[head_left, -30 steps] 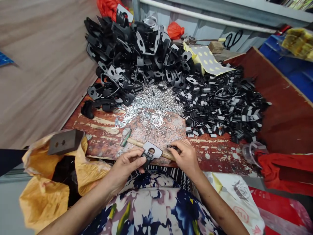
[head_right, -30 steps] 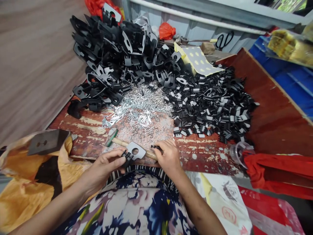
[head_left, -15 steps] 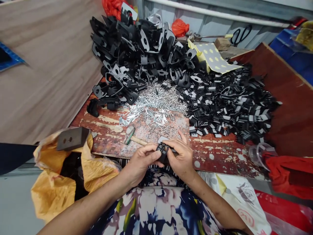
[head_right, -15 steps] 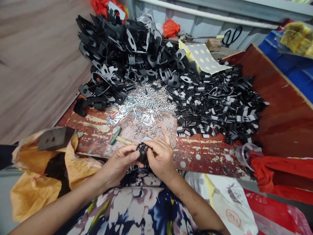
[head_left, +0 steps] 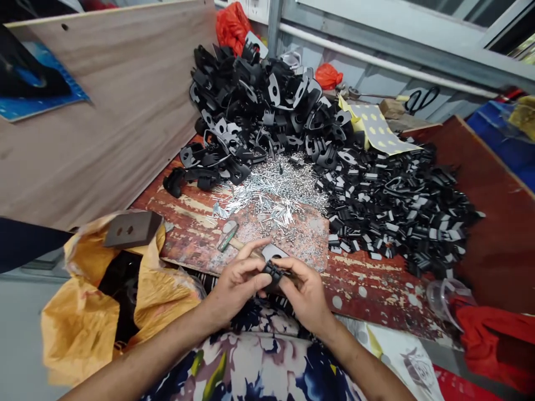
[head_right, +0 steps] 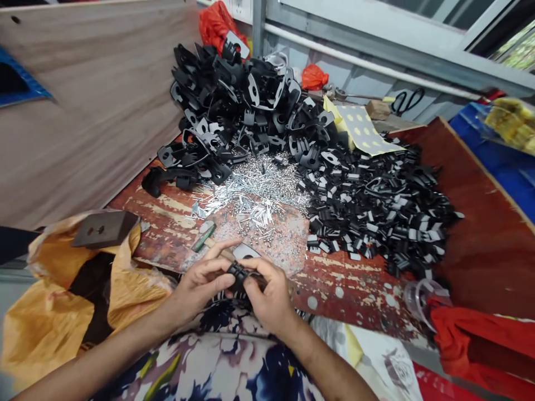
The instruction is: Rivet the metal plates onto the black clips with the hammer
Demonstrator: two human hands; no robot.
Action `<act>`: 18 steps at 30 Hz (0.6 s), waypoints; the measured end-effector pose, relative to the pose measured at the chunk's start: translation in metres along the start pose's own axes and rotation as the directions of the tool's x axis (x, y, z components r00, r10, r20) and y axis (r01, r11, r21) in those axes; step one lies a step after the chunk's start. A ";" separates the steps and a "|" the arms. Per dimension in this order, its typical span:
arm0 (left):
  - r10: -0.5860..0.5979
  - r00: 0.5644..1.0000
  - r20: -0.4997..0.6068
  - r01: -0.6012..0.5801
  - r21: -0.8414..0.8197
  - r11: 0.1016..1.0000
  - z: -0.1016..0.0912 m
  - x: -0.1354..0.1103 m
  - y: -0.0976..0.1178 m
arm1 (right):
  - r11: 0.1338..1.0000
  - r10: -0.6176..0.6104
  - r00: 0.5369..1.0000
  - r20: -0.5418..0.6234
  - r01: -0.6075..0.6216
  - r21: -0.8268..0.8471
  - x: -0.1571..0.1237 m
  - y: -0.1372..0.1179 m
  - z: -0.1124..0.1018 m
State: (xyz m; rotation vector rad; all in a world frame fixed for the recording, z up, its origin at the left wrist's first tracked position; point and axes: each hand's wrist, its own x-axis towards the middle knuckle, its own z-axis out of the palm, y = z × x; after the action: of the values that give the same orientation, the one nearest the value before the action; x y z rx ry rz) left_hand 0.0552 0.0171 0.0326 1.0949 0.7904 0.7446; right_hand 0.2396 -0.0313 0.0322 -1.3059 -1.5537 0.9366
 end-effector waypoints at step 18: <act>-0.253 0.958 -0.136 0.220 -0.219 0.951 -0.031 -0.010 -0.009 | 0.887 -0.086 0.988 -0.131 0.016 -0.461 0.083 0.062 -0.081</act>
State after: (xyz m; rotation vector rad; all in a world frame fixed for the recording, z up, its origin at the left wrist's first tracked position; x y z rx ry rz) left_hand 0.0249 0.0210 0.0175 0.7466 0.9447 0.6982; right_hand 0.3307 0.0620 0.0136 -1.6103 -1.7448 0.4306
